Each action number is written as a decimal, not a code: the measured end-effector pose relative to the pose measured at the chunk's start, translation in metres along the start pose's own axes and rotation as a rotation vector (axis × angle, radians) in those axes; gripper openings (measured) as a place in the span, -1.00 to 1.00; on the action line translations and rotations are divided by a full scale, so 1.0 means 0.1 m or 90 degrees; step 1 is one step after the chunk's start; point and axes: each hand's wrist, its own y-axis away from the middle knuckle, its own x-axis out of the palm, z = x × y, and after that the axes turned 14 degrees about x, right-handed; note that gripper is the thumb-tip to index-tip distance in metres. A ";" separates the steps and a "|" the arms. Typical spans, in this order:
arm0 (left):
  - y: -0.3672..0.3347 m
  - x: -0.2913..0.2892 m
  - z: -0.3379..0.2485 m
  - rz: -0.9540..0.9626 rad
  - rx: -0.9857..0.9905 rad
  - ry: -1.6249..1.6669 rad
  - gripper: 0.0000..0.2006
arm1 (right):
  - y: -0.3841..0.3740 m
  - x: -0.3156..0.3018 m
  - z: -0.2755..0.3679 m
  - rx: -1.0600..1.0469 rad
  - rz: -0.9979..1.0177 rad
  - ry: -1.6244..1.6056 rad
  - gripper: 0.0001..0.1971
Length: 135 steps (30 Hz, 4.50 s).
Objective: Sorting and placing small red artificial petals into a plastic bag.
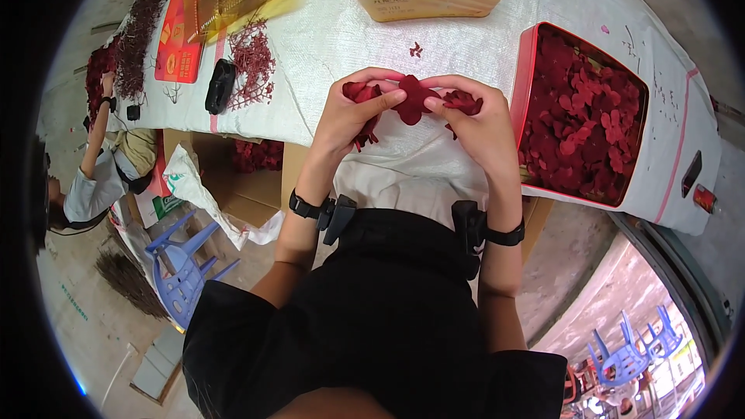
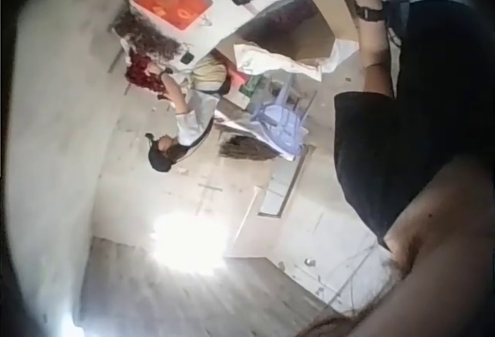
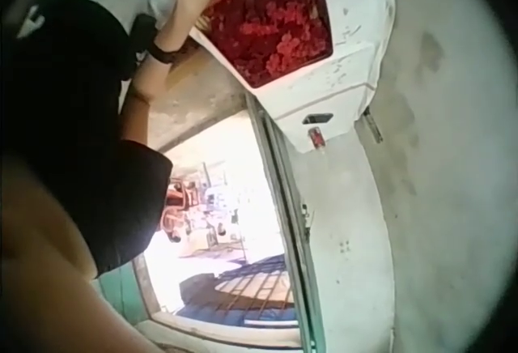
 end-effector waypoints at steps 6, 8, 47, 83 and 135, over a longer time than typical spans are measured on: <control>0.03 -0.14 0.24 0.031 0.082 -0.055 -0.79 | -0.02 0.10 -0.04 0.034 -0.043 0.082 -0.81; 0.05 -0.20 0.30 0.035 0.077 -0.060 -0.79 | -0.02 0.12 -0.05 0.024 -0.065 0.111 -0.82; -0.03 0.01 0.07 -0.085 0.059 0.035 -0.80 | -0.03 0.01 0.17 -0.013 -0.032 -0.168 -0.89; 0.09 0.84 -0.51 -0.077 0.073 0.016 -0.86 | 0.57 -0.38 0.54 -0.212 -0.131 -0.040 -0.92; -0.43 1.45 -0.90 -0.020 0.264 -0.221 -0.77 | 0.16 -0.90 0.75 -0.260 -0.201 -0.175 -0.78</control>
